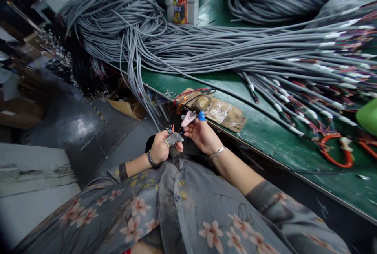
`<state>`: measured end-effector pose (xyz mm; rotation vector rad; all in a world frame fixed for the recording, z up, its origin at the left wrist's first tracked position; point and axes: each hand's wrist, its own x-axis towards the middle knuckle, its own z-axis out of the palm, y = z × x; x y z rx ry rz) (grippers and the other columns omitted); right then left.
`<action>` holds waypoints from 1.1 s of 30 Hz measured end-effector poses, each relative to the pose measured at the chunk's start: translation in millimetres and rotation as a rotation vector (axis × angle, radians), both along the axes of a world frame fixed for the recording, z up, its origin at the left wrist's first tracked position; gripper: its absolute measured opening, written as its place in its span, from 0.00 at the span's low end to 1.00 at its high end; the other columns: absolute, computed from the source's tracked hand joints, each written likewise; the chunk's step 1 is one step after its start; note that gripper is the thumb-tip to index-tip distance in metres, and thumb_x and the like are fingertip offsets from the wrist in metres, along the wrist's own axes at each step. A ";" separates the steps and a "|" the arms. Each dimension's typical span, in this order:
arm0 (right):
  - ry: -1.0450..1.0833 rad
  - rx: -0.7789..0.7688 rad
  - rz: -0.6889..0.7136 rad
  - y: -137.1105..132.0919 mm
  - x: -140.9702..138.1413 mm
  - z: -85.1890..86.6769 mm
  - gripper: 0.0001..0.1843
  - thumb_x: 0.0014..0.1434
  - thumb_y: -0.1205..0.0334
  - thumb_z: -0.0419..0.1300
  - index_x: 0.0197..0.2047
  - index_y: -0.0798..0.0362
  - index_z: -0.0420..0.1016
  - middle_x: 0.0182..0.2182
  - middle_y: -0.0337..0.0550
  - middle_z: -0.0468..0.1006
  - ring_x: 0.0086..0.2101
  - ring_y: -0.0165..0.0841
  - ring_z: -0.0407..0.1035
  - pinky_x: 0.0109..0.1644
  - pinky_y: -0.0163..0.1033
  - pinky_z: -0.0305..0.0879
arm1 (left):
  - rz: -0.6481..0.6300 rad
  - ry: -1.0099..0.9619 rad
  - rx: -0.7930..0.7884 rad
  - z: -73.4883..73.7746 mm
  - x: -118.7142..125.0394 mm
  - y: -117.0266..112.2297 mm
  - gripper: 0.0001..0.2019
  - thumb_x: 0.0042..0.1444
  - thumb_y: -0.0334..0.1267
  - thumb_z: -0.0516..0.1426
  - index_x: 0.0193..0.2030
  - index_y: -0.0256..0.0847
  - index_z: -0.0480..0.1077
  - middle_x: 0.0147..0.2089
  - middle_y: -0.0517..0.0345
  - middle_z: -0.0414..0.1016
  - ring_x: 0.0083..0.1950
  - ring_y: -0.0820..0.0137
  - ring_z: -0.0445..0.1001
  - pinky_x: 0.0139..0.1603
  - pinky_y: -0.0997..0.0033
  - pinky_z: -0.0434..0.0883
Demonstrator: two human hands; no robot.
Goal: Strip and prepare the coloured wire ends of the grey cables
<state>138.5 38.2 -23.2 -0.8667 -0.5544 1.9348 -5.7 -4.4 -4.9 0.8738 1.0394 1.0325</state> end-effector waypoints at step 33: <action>-0.119 0.062 -0.159 4.3 -10.6 0.3 0.22 0.43 0.40 0.69 0.29 0.50 0.76 0.24 0.37 0.75 0.26 0.29 0.68 0.29 0.34 0.66 | 0.045 0.361 0.350 -6.8 -1.5 8.0 0.17 0.50 0.52 0.60 0.27 0.38 0.72 0.22 0.57 0.75 0.22 0.74 0.72 0.25 0.74 0.71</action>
